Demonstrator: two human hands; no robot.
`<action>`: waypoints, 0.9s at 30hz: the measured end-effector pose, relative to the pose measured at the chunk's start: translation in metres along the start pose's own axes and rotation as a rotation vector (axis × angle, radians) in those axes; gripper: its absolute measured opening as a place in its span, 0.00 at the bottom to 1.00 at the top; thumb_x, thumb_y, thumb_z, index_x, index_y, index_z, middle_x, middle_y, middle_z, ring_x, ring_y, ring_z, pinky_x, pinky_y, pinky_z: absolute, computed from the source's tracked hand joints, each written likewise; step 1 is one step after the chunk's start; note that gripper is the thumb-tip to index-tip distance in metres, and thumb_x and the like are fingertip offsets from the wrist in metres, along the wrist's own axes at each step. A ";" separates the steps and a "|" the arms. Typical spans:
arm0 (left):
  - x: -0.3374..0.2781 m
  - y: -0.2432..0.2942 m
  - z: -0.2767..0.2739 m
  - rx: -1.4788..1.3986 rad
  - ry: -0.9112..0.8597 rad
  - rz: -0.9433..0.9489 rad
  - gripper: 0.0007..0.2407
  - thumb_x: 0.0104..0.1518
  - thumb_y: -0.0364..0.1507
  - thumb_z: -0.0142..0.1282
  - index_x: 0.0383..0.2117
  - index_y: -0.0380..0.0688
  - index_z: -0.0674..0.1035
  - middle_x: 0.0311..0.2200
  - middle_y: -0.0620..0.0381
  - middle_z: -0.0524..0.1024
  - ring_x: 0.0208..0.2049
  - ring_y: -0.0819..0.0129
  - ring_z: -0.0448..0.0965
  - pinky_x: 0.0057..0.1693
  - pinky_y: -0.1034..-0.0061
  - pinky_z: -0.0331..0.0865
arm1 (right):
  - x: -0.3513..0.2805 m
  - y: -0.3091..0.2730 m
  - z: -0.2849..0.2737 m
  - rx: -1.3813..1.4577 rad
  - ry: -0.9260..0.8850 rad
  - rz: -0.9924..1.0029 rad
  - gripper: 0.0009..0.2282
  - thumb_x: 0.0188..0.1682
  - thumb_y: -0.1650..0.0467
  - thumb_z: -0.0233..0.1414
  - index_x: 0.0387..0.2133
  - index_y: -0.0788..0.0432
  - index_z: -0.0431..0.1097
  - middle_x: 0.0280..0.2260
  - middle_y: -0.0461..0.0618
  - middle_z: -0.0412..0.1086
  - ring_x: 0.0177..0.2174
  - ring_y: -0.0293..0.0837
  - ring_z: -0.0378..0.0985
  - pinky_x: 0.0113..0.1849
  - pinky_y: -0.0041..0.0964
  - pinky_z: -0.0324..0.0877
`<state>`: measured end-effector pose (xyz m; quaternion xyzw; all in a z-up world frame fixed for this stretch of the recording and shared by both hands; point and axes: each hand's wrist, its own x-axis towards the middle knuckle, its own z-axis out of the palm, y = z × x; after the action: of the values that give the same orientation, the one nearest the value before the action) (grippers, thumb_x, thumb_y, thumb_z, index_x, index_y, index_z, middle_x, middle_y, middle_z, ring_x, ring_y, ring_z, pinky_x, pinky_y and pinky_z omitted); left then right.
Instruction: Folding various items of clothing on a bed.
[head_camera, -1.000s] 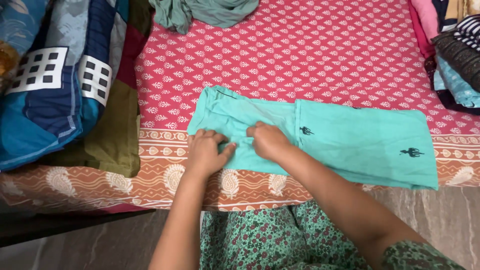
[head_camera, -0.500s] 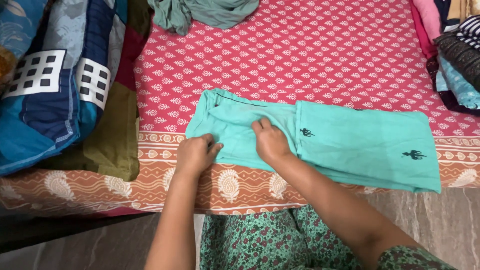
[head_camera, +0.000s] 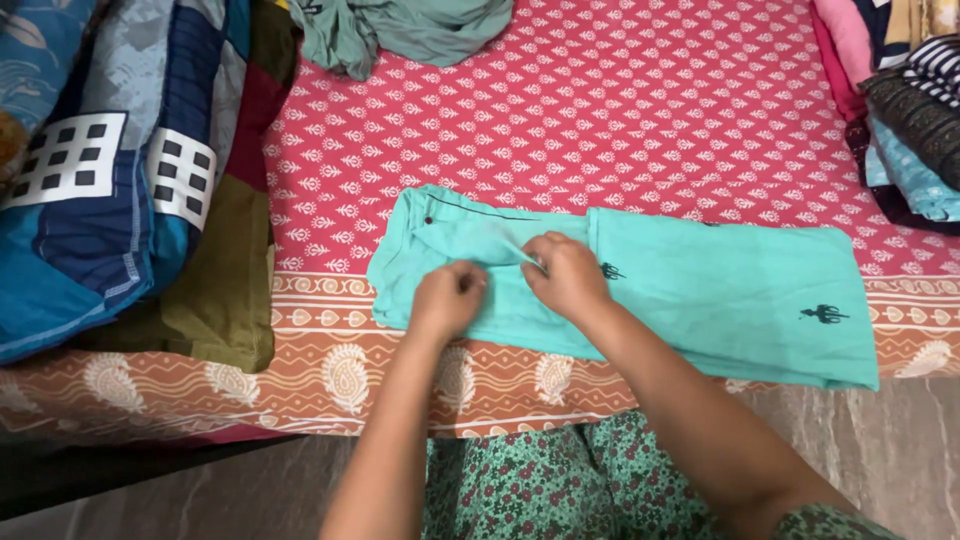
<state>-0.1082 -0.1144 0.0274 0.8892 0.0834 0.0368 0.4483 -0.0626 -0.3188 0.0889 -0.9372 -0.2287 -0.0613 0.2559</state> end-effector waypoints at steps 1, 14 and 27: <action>0.000 -0.005 0.003 0.001 0.001 -0.001 0.06 0.53 0.32 0.59 0.33 0.48 0.84 0.30 0.48 0.83 0.35 0.51 0.84 0.43 0.61 0.75 | -0.003 -0.003 -0.003 0.001 0.000 -0.001 0.10 0.42 0.70 0.62 0.37 0.58 0.76 0.32 0.52 0.73 0.34 0.55 0.77 0.38 0.50 0.72; 0.042 0.020 0.022 -0.188 0.055 -0.543 0.29 0.46 0.52 0.65 0.31 0.30 0.79 0.25 0.44 0.82 0.27 0.56 0.82 0.39 0.67 0.74 | -0.048 -0.014 -0.002 -0.008 -0.068 -0.363 0.13 0.40 0.78 0.53 0.39 0.59 0.76 0.34 0.54 0.71 0.38 0.56 0.74 0.40 0.49 0.71; 0.029 0.068 0.035 -0.655 0.519 -0.406 0.37 0.43 0.21 0.64 0.63 0.45 0.58 0.44 0.39 0.74 0.44 0.58 0.75 0.49 0.66 0.71 | -0.023 0.014 -0.016 0.127 0.105 -0.070 0.20 0.43 0.81 0.48 0.50 0.57 0.72 0.55 0.57 0.67 0.53 0.59 0.70 0.53 0.49 0.68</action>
<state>-0.0669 -0.1766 0.0607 0.6278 0.3494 0.1941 0.6680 -0.0766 -0.3469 0.0911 -0.9061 -0.2511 -0.1047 0.3240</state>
